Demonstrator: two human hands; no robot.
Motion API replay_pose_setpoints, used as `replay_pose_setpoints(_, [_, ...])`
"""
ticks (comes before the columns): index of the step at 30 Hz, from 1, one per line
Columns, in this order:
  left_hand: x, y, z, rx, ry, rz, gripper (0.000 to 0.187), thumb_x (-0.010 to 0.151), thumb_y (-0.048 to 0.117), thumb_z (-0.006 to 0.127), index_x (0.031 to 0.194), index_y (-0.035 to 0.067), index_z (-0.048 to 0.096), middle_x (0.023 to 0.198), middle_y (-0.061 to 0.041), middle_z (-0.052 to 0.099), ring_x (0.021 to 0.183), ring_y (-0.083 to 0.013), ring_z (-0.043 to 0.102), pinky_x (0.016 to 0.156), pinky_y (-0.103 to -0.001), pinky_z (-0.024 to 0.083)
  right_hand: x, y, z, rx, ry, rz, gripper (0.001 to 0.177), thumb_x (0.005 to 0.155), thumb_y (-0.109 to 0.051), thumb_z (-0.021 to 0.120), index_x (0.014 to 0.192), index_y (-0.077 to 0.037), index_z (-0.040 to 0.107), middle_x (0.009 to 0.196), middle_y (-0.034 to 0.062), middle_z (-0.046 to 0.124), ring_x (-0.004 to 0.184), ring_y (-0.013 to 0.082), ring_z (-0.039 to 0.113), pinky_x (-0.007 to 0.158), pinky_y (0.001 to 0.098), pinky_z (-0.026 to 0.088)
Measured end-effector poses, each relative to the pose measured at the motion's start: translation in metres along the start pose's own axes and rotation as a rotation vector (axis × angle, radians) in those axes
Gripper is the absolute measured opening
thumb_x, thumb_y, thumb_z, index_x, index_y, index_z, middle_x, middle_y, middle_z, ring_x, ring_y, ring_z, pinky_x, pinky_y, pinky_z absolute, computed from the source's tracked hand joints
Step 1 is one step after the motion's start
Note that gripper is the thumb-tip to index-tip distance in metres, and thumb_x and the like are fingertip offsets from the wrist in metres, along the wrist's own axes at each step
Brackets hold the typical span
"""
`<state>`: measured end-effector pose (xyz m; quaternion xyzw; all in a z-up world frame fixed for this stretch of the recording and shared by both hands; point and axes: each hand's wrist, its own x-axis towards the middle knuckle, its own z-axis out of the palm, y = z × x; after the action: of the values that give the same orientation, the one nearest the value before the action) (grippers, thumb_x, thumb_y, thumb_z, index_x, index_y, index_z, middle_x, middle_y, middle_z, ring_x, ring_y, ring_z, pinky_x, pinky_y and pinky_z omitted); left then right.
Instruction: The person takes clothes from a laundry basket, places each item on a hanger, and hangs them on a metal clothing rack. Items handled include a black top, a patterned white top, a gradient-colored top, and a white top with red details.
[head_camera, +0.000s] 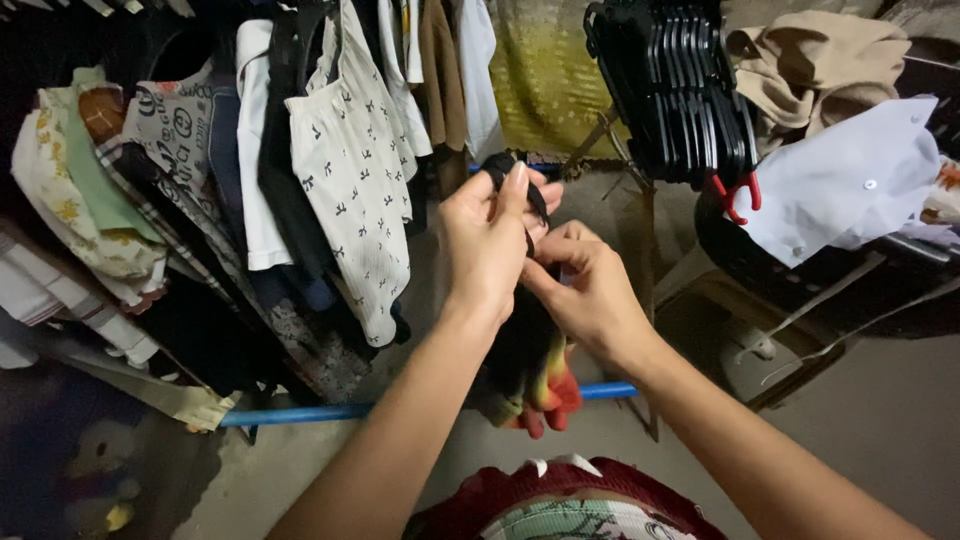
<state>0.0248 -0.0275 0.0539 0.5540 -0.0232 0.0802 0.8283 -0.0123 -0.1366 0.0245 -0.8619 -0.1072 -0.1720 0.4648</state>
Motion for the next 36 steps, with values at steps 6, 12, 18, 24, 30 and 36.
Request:
replay_pose_setpoints(6, [0.005, 0.013, -0.01, -0.014, -0.043, -0.018, 0.026, 0.099, 0.023, 0.056, 0.099, 0.001, 0.068, 0.095, -0.027, 0.074, 0.092, -0.0365, 0.074, 0.078, -0.048, 0.06, 0.001, -0.045, -0.015, 0.036, 0.021, -0.113, 0.011, 0.086, -0.02, 0.074, 0.091, -0.011, 0.078, 0.1, 0.0149, 0.071, 0.091, 0.0365, 0.067, 0.079, 0.0414, 0.05])
replay_pose_setpoints(12, [0.041, 0.017, -0.045, -0.195, -0.026, -0.058, 0.033, 0.103, 0.031, 0.045, 0.096, 0.007, 0.067, 0.09, -0.019, 0.076, 0.081, -0.0235, 0.077, 0.072, -0.038, 0.064, -0.004, -0.025, -0.02, -0.008, -0.087, -0.002, 0.012, 0.084, -0.021, 0.078, 0.084, -0.009, 0.079, 0.087, 0.0122, 0.077, 0.089, 0.0322, 0.07, 0.083, 0.0404, 0.05])
replay_pose_setpoints(18, [0.095, 0.001, -0.152, 1.191, 0.16, -0.02, 0.058, 0.089, 0.061, 0.067, 0.123, 0.016, 0.059, 0.103, -0.006, 0.073, 0.102, -0.0296, 0.07, 0.08, -0.053, 0.057, -0.012, -0.028, -0.02, -0.082, -0.173, -0.001, 0.016, 0.083, -0.022, 0.077, 0.08, -0.006, 0.077, 0.087, 0.0146, 0.077, 0.093, 0.0359, 0.07, 0.084, 0.0446, 0.051])
replay_pose_setpoints(24, [0.04, 0.018, -0.093, 1.118, -0.374, 0.078, 0.041, 0.094, 0.038, 0.061, 0.117, 0.007, 0.069, 0.106, -0.017, 0.072, 0.104, -0.0363, 0.07, 0.091, -0.051, 0.053, -0.007, -0.021, -0.011, -0.156, -0.322, -0.177, 0.018, 0.086, -0.023, 0.073, 0.076, -0.008, 0.075, 0.082, 0.0097, 0.076, 0.087, 0.0351, 0.067, 0.081, 0.0441, 0.051])
replay_pose_setpoints(30, [0.028, -0.007, -0.086, 1.029, -0.83, -0.374, 0.038, 0.099, 0.033, 0.046, 0.099, 0.011, 0.077, 0.083, -0.008, 0.073, 0.08, -0.0215, 0.067, 0.077, -0.036, 0.052, -0.011, -0.025, -0.005, -0.167, -0.359, -0.239, 0.017, 0.085, -0.022, 0.074, 0.072, -0.011, 0.072, 0.078, 0.0041, 0.074, 0.086, 0.0298, 0.066, 0.079, 0.0403, 0.05])
replay_pose_setpoints(36, [0.028, 0.003, -0.09, 0.869, -0.907, -0.545, 0.037, 0.101, 0.025, 0.045, 0.099, 0.0, 0.073, 0.075, -0.011, 0.074, 0.061, -0.0127, 0.067, 0.068, -0.022, 0.052, -0.012, -0.03, -0.007, -0.238, -0.341, -0.233, 0.014, 0.088, -0.023, 0.071, 0.076, -0.014, 0.075, 0.084, 0.0028, 0.075, 0.088, 0.0287, 0.066, 0.079, 0.0404, 0.042])
